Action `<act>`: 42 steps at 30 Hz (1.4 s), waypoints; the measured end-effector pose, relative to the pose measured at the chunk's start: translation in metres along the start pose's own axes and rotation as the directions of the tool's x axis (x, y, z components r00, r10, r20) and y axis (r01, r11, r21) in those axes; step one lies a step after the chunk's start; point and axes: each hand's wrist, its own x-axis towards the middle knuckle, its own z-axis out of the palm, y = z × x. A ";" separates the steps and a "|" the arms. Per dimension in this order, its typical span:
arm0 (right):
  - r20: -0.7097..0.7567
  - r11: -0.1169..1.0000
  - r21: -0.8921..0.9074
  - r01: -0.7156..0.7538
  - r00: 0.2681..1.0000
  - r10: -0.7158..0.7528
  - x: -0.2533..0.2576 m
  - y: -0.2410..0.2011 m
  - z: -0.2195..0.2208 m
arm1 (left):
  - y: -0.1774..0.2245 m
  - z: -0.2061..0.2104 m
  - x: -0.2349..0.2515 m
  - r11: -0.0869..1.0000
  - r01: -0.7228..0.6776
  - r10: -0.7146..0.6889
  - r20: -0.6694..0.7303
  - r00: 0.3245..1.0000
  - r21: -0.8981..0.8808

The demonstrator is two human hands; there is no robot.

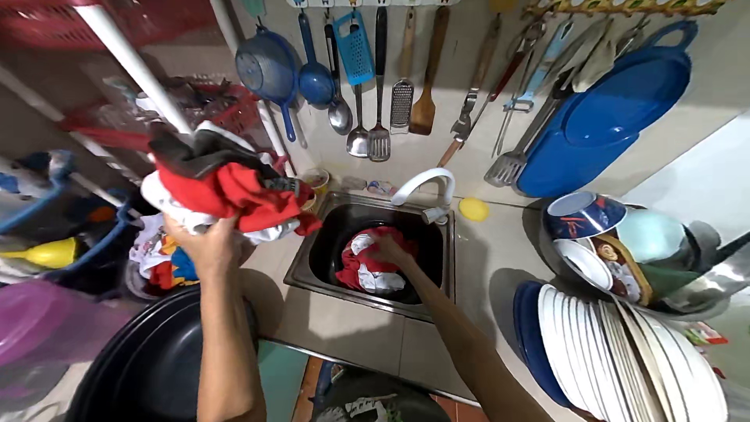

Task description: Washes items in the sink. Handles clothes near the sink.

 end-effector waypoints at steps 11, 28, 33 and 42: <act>0.106 0.875 -0.278 -0.396 0.893 0.438 0.029 0.055 0.095 | -0.003 -0.043 -0.031 0.987 0.156 -0.154 -0.071 0.985 0.022; 0.117 0.874 -0.071 -0.481 0.866 0.486 0.019 0.045 0.088 | 0.000 -0.086 -0.048 0.954 0.281 -0.251 -0.228 0.941 0.107; 0.143 0.961 -0.138 -0.241 0.955 0.260 0.020 0.040 0.026 | 0.001 -0.088 -0.044 0.964 0.252 -0.235 -0.173 0.956 0.082; -0.280 0.979 0.195 0.050 0.960 0.007 -0.035 -0.026 -0.078 | 0.005 -0.062 -0.050 0.971 0.233 -0.236 -0.072 0.969 -0.043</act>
